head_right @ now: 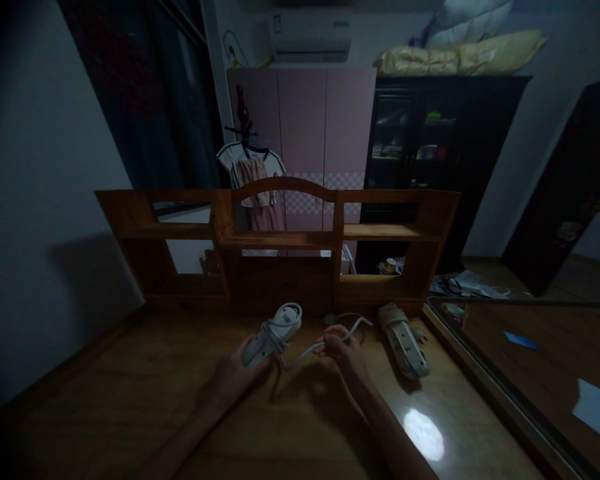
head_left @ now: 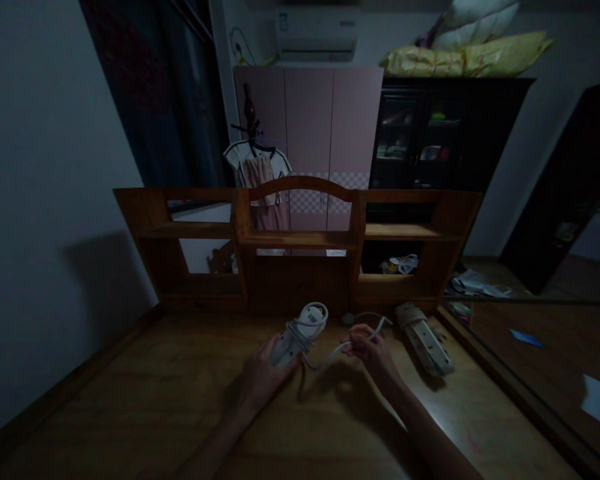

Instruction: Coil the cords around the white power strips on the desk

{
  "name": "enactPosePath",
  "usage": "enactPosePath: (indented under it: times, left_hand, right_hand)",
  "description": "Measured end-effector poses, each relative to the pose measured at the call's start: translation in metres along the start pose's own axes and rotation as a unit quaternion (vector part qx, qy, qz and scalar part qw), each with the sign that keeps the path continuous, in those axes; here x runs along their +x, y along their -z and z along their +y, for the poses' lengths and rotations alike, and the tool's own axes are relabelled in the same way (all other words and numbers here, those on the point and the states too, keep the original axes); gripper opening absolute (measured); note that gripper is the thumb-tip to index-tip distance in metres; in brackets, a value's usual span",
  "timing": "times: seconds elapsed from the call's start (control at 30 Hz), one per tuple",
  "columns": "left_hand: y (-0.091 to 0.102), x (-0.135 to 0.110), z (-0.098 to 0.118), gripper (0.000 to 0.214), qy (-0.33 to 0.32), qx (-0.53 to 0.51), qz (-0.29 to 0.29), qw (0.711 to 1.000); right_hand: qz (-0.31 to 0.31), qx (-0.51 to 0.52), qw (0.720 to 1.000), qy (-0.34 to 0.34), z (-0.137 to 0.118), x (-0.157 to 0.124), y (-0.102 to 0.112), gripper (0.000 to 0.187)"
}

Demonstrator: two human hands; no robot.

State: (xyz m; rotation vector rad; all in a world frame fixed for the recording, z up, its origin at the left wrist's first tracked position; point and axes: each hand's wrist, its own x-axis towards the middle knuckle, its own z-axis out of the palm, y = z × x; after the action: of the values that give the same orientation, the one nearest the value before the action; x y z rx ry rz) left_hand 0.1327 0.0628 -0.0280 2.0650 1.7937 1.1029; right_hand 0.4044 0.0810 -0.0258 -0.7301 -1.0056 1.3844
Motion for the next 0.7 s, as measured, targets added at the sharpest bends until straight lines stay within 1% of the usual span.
enactPosePath:
  times: [0.07, 0.13, 0.2, 0.23, 0.3, 0.37, 0.43, 0.5, 0.57, 0.6, 0.67, 0.7]
  left_hand:
    - [-0.001, 0.000, -0.002, 0.058, 0.006, -0.014, 0.028, 0.999]
    - [-0.002, -0.002, -0.004, 0.063, -0.008, -0.022, 0.067, 0.997]
    - [-0.003, -0.004, -0.007, 0.061, -0.048, -0.038, 0.083, 0.995]
    - [-0.002, -0.005, -0.008, 0.058, -0.078, -0.049, 0.082, 0.992]
    - [-0.001, -0.006, -0.010, 0.054, -0.155, -0.067, 0.063, 0.984]
    - [0.001, -0.007, -0.010, 0.058, -0.246, -0.060, 0.047, 0.966]
    - [0.004, -0.007, -0.005, 0.065, -0.329, -0.027, 0.008, 0.944]
    - [0.005, -0.008, 0.002, 0.067, -0.383, 0.017, -0.044, 0.923]
    - [0.005, -0.011, 0.008, 0.062, -0.413, 0.056, -0.088, 0.905]
    - [0.005, -0.012, 0.011, 0.059, -0.420, 0.070, -0.100, 0.899]
    - [0.003, -0.014, 0.013, 0.056, -0.419, 0.083, -0.110, 0.897]
    - [0.002, -0.014, 0.013, 0.057, -0.407, 0.084, -0.110, 0.903]
  right_hand:
    - [0.004, -0.017, 1.000, -0.014, 0.009, -0.001, -0.006, 0.025]
    - [0.005, -0.020, 0.999, -0.025, 0.016, -0.002, -0.009, 0.026]
    - [0.009, 0.000, 0.999, -0.035, 0.020, -0.001, -0.009, 0.027]
    - [0.010, 0.011, 0.999, -0.037, 0.021, 0.000, -0.009, 0.027]
    - [0.012, 0.048, 0.998, -0.042, 0.020, 0.002, -0.007, 0.025]
    - [0.015, 0.108, 0.993, -0.048, 0.018, 0.004, -0.004, 0.023]
    - [0.017, 0.174, 0.983, -0.055, 0.015, 0.005, 0.000, 0.021]
    - [0.018, 0.216, 0.975, -0.055, 0.010, 0.004, 0.003, 0.020]
    - [0.018, 0.238, 0.969, -0.056, 0.003, 0.002, 0.007, 0.021]
    - [0.016, 0.255, 0.965, -0.062, 0.000, 0.002, 0.010, 0.023]
    - [0.008, 0.297, 0.952, -0.079, -0.007, 0.001, 0.014, 0.023]
    - [0.002, 0.318, 0.944, -0.088, -0.010, 0.001, 0.016, 0.023]
